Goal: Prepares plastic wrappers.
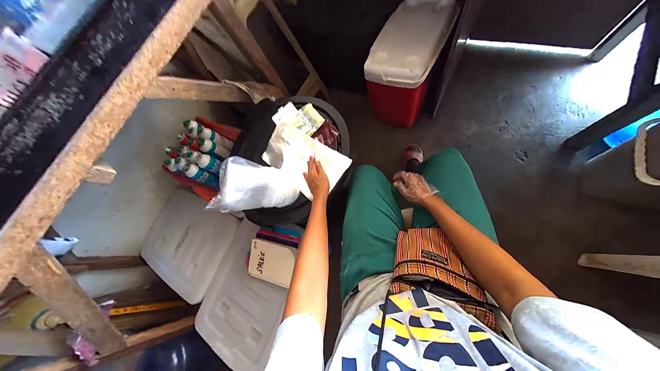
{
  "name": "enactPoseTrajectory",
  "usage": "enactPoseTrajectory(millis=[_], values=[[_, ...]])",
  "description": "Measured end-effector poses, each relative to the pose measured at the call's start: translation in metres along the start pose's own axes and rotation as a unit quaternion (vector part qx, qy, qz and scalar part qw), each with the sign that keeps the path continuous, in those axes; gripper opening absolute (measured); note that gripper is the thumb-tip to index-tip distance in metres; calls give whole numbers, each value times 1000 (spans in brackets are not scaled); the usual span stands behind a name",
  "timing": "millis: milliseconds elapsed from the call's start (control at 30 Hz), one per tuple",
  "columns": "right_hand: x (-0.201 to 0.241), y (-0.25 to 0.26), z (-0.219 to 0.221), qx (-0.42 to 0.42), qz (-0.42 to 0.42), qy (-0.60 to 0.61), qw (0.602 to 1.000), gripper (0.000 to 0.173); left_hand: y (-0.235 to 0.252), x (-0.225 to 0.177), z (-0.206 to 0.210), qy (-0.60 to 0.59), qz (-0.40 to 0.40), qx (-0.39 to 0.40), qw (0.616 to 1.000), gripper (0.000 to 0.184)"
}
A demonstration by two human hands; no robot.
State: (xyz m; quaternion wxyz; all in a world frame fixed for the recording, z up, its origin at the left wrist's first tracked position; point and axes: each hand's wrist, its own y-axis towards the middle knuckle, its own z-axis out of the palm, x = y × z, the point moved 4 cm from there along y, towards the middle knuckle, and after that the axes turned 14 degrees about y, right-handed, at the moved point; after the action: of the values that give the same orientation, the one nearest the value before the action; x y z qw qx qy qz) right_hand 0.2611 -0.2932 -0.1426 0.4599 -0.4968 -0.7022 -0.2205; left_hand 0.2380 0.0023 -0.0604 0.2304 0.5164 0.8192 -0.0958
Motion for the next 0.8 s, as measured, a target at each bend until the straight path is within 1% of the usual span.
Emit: enactPoseTrajectory(millis=[67, 100, 133, 167, 200, 233, 267, 300, 333, 367, 400, 433, 500, 533, 567, 600, 633, 667, 700, 733, 767, 800], values=[[8, -1, -3, 8, 7, 37, 999, 33, 3, 4, -14, -109, -44, -35, 992, 50], [17, 0, -8, 13, 11, 71, 997, 34, 4, 5, -23, -174, -61, -33, 982, 51], [32, 1, -13, 16, 13, 110, 994, 36, 5, 4, -36, -215, -68, -15, 974, 52], [53, 2, -17, 19, 10, 154, 988, 37, 4, -2, -53, -229, -60, 0, 972, 52], [79, 1, -18, 28, 6, 204, 979, 38, 0, -11, -70, -218, -34, 15, 975, 51], [107, 0, -16, 49, 7, 256, 965, 40, -6, -22, -86, -187, 10, 29, 982, 49], [134, 0, -11, 76, 18, 310, 948, 45, -16, -35, -100, -153, 64, 47, 985, 45], [156, -1, -3, 100, 34, 368, 924, 54, -31, -48, -110, -112, 121, 82, 983, 43], [175, -2, 4, 129, 51, 422, 896, 67, -49, -60, -116, -61, 172, 125, 975, 42], [190, -3, 10, 158, 52, 463, 871, 76, -71, -73, -117, -5, 211, 165, 963, 41], [201, -1, 15, 179, 45, 484, 855, 77, -94, -84, -115, 55, 238, 198, 949, 41], [208, 2, 20, 183, 33, 491, 851, 68, -116, -92, -112, 110, 255, 221, 935, 42], [221, 1, 27, 165, 16, 490, 856, 36, -157, -98, -105, 163, 270, 236, 919, 42], [226, -2, 30, 157, 19, 496, 854, 32, -175, -97, -103, 152, 277, 246, 916, 42], [228, -2, 32, 148, 12, 499, 854, 31, -188, -92, -105, 106, 287, 259, 916, 42], [228, -4, 33, 145, -10, 499, 854, 29, -196, -83, -109, 24, 291, 263, 920, 42], [230, -7, 31, 151, -45, 498, 853, 27, -197, -71, -116, -94, 282, 239, 924, 41], [232, -13, 28, 168, -85, 489, 852, 30, -192, -56, -123, -217, 256, 183, 924, 39], [237, -21, 23, 190, -118, 473, 852, 34, -183, -40, -131, -306, 217, 95, 922, 34], [243, -33, 18, 215, -144, 454, 853, 35, -172, -25, -141, -345, 162, -5, 925, 29], [251, -47, 15, 239, -169, 436, 851, 35, -163, -15, -150, -352, 103, -78, 927, 35], [260, -61, 12, 258, -197, 416, 850, 33, -157, -10, -157, -351, 67, -103, 928, 57]])
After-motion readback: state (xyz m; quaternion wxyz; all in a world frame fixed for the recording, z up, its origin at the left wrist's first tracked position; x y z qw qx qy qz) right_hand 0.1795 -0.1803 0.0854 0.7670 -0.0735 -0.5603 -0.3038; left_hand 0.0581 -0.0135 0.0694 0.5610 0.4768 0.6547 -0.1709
